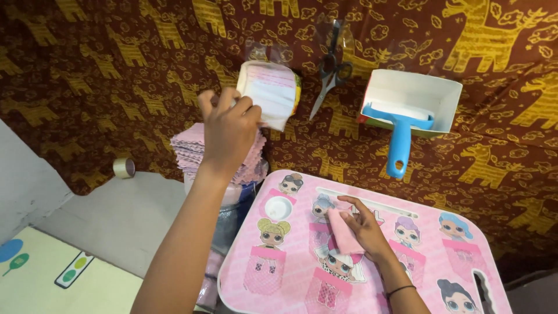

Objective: The person uses a lint roller to clean a pink cloth, then folds it and places it into a clear plastic bag. The person repeats this process with another cloth.

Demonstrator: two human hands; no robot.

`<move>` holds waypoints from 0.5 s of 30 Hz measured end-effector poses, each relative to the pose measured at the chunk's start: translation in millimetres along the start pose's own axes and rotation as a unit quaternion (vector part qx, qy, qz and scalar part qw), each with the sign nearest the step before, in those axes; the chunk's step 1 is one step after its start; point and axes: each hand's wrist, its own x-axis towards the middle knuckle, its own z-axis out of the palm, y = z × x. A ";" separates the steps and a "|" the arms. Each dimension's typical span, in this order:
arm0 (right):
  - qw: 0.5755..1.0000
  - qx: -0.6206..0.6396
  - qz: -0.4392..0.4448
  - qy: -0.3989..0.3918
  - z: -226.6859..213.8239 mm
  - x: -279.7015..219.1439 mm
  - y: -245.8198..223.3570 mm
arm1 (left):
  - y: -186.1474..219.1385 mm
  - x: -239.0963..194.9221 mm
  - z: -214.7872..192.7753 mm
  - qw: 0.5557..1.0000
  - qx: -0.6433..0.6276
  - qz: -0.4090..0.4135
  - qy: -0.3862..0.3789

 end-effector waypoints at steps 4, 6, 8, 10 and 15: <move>0.996 0.078 -0.038 0.033 -0.3 0.5 5.4 | 32.5 -27.9 -19.6 0.999 -0.039 -0.021 -0.003; 0.994 0.097 -0.043 0.035 -8.1 4.3 16.0 | 55.6 -52.5 -20.3 0.999 -0.050 0.010 -0.007; 0.991 0.125 -0.038 0.038 -3.0 -0.5 4.9 | 81.3 -83.7 -17.1 0.993 -0.106 0.011 -0.058; 0.987 0.152 -0.033 0.045 -3.5 -3.6 3.3 | 105.7 -115.3 -10.3 0.980 -0.165 0.012 -0.108; 0.960 0.267 -0.079 0.015 -17.0 5.1 20.5 | 151.4 -176.0 10.0 0.849 -0.378 -0.028 -0.368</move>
